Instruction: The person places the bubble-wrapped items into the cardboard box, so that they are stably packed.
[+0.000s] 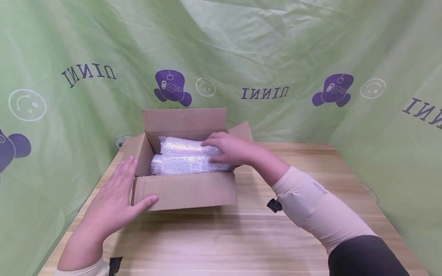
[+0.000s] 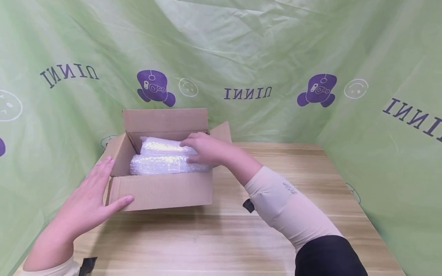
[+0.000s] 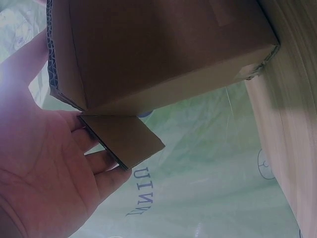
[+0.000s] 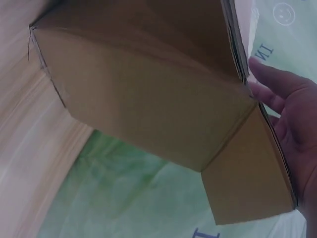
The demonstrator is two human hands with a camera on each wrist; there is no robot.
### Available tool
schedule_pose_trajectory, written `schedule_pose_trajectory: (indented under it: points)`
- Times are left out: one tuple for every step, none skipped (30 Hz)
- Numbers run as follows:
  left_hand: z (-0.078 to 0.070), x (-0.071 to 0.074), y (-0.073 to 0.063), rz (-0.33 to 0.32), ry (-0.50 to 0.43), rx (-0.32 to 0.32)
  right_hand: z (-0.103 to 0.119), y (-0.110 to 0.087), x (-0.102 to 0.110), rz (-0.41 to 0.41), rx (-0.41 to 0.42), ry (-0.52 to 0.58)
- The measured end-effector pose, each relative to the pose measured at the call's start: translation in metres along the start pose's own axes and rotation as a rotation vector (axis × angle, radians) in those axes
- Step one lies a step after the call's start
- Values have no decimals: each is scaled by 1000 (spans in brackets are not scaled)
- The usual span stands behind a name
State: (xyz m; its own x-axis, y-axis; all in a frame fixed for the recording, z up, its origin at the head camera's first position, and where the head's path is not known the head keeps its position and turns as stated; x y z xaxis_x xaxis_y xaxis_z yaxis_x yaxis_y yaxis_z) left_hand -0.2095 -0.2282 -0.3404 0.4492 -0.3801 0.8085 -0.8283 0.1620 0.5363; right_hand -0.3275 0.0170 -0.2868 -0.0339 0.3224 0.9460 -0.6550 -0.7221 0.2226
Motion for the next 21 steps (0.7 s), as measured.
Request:
schedule_pose_trajectory:
  points:
    - [0, 0, 0, 1, 0, 0, 0, 1, -1, 2, -4, -13]
    - [0, 0, 0, 2, 0, 2, -1, 2, -3, 6, -10, -24]
    - [0, -1, 0, 5, 1, 5, -1, 3, -6, 14, -14, -30]
    - [0, -1, 0, 7, 2, 9, -1, 4, -8, 23, -20, -34]
    - [0, -1, 0, 9, 3, 13, -2, 4, -10, 31, -25, -33]
    - [0, -1, 0, 12, 2, 16, -2, 5, -12, 39, -30, -29]
    - [0, -2, 0, 14, 1, 19, -2, 5, -14, 46, -30, -29]
    - [0, -2, 0, 14, 0, 22, -2, 6, -15, 51, -29, -28]
    - [0, -1, 1, 14, 0, 22, -2, 6, -17, 54, -26, -27]
    - [0, -1, 1, 13, -1, 21, -1, 7, -18, 57, -22, -28]
    - [0, -1, 1, 13, -2, 19, -1, 7, -20, 57, -17, -30]
    - [-1, -1, 1, 11, -2, 16, 0, 7, -21, 57, -13, -34]
    - [-1, -1, 1, 12, 0, 15, 0, 7, -22, 54, -8, -40]
    - [-1, -1, 2, 12, 0, 13, 0, 6, -22, 49, -5, -44]
    - [0, -1, 2, 14, -1, 13, 0, 5, -21, 40, -1, -51]
    - [0, -1, 2, 15, -3, 15, 0, 4, -21, 29, 3, -60]
    - [0, -2, 2, 18, -5, 17, 0, 3, -19, 15, 5, -65]
    - [1, -2, 3, 22, -10, 20, 0, 1, -16, -2, 3, -69]
    - [1, -3, 3, 26, -18, 24, 0, -2, -13, -22, 0, -72]
    - [2, -4, 4, 30, -27, 27, 0, -4, -8, -46, -6, -68]
    - [2, -4, 4, 36, -37, 31, -1, -8, -3, -74, -12, -67]
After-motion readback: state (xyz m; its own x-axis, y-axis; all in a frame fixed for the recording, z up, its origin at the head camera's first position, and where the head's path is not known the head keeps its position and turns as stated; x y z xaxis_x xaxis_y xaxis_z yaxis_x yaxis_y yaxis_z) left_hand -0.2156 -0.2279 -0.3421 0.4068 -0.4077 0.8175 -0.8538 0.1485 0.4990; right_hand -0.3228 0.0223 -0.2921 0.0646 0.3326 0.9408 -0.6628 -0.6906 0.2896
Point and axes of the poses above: each hand's wrist, its own y-axis towards the middle knuckle, its own x-axis out of the back of the hand, z = x × y, the point moved 8 cm from there along y, towards the middle knuckle, and after that the axes turned 13 degrees about -z, right-handed, at the moved point
